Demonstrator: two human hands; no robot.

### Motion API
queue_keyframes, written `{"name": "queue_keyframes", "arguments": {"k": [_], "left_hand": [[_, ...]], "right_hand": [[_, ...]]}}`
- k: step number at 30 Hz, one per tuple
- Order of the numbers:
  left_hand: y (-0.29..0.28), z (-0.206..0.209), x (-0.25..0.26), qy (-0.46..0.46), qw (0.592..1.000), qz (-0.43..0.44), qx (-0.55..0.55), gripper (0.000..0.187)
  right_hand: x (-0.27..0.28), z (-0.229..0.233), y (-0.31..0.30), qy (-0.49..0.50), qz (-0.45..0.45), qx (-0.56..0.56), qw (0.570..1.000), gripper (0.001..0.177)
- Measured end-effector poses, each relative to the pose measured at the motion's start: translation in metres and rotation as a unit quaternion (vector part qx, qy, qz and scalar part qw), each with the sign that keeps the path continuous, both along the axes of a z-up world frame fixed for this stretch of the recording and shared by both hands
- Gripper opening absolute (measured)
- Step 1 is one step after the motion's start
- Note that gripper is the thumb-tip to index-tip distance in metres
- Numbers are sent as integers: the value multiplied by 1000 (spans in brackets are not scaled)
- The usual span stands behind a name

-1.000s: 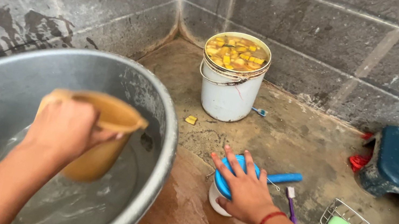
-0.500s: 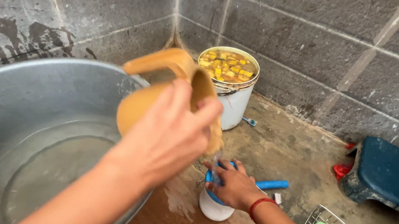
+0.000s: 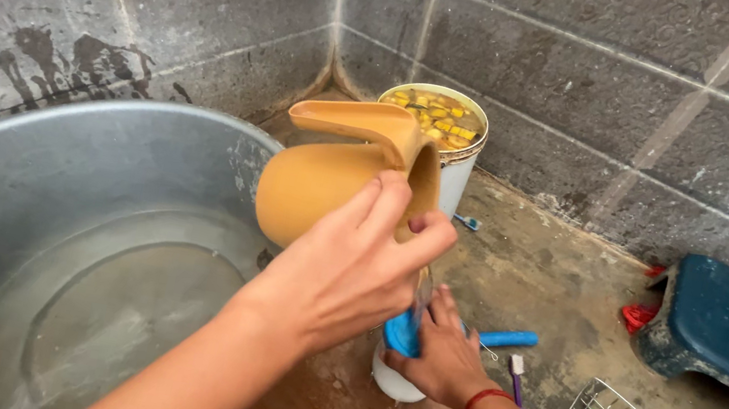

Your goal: The person cleans a tiled area using a cloth and a sponge. They wipe a black surface and the surrounding tiles, then wash a plastic jug and a container with a blue lid. The person also handles a bottle of cleaning liquid and a toothbrush.

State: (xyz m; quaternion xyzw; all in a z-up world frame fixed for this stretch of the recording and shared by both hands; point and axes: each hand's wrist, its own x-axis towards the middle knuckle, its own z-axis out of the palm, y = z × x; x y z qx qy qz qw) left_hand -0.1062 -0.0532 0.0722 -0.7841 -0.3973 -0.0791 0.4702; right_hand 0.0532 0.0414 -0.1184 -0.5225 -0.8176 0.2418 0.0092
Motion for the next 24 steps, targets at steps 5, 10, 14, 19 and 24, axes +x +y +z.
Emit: {"name": "queue_keyframes", "arguments": {"k": [5,10,14,19,24], "left_hand": [[-1,-4,-1,6,1000,-1,7,32],[6,2,-3,-76,997,25,-1,23],[9,19,-30,-205,966,158,-8,33],[-2,25,-76,-349,857,370,-83,51],[-24,-22,-117,-386,717,532,-233,56]], "right_hand": [[14,4,6,-87,101,63,989,98],[16,6,6,-125,92,33,987,103],[21,5,4,-59,110,37,991,114],[31,3,4,-25,104,21,994,104],[36,0,4,-23,102,2,995,97]]}}
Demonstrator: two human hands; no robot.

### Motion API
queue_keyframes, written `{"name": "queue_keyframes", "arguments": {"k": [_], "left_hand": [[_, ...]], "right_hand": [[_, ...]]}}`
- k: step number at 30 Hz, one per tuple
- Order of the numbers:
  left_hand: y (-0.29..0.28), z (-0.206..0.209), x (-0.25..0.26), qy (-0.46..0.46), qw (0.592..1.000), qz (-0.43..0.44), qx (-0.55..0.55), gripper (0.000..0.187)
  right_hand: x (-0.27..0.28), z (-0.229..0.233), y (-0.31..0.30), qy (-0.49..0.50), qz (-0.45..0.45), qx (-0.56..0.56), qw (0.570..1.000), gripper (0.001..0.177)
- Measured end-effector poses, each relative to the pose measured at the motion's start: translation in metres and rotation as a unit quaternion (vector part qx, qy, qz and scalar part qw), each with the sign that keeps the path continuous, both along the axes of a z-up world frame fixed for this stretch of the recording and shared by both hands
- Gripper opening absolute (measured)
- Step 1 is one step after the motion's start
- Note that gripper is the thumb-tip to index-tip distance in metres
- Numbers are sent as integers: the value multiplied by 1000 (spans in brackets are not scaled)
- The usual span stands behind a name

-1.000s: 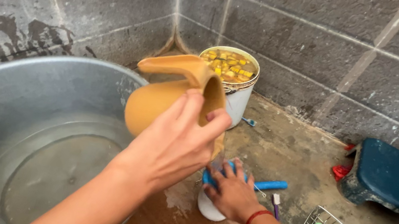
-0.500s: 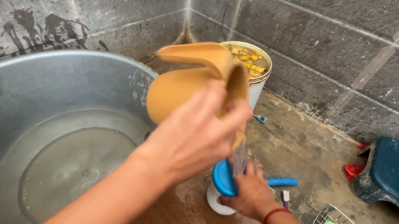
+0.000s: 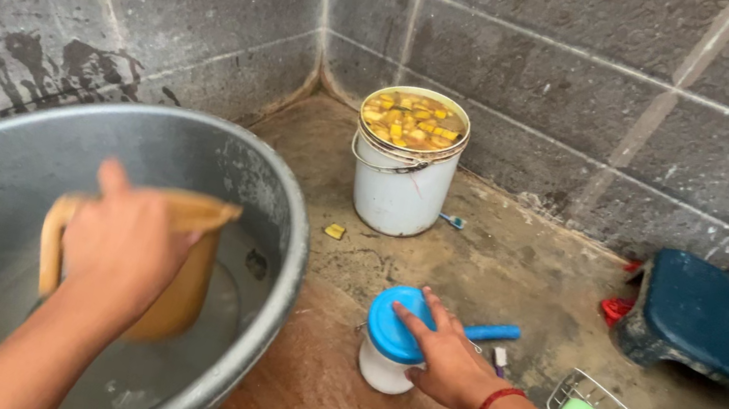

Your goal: The person cleans a tiled area using a cloth and a sponge. They wipe a black surface and the surrounding tiles, then wash a plastic jug and a container with a blue lid. The person also handles a bottle of cleaning liquid and a toothbrush.

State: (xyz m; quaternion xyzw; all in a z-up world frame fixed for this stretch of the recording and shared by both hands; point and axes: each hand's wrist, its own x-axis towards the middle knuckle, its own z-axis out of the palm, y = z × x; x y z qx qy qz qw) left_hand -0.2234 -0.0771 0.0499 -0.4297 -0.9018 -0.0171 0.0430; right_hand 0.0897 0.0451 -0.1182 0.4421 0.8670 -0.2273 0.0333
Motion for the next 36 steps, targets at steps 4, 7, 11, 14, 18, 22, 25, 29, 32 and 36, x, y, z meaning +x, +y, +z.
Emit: {"name": "queue_keyframes", "arguments": {"k": [4,7,11,14,18,22,25,29,32,36], "left_hand": [[-23,-60,-36,-54,997,56,-25,50],[-22,-99,-53,-14,996,46,-72,34],[-2,-154,-63,101,948,-257,-157,21],[0,-211,-65,-197,926,-263,-185,23],[0,-279,-85,-254,860,-309,-316,30],[21,-322,-105,-275,883,-218,-313,32],[34,-333,-101,-267,904,-183,-280,38],[42,-282,-89,-664,746,-12,-51,52],[91,-184,-76,-766,580,30,274,31],[123,-49,-25,-799,559,-153,159,33]], "right_hand": [[9,-6,5,35,10,0,999,92],[13,-6,7,37,19,-9,999,90],[11,-1,3,42,30,-11,999,90],[13,2,-6,0,19,-8,1000,91],[11,5,-6,2,19,0,1000,96],[11,2,-13,53,5,6,999,92],[13,2,-18,85,-7,1,996,98],[15,1,-16,89,-12,-19,996,102],[12,-1,-13,121,11,29,992,101],[9,1,-17,94,-6,35,995,89]]}}
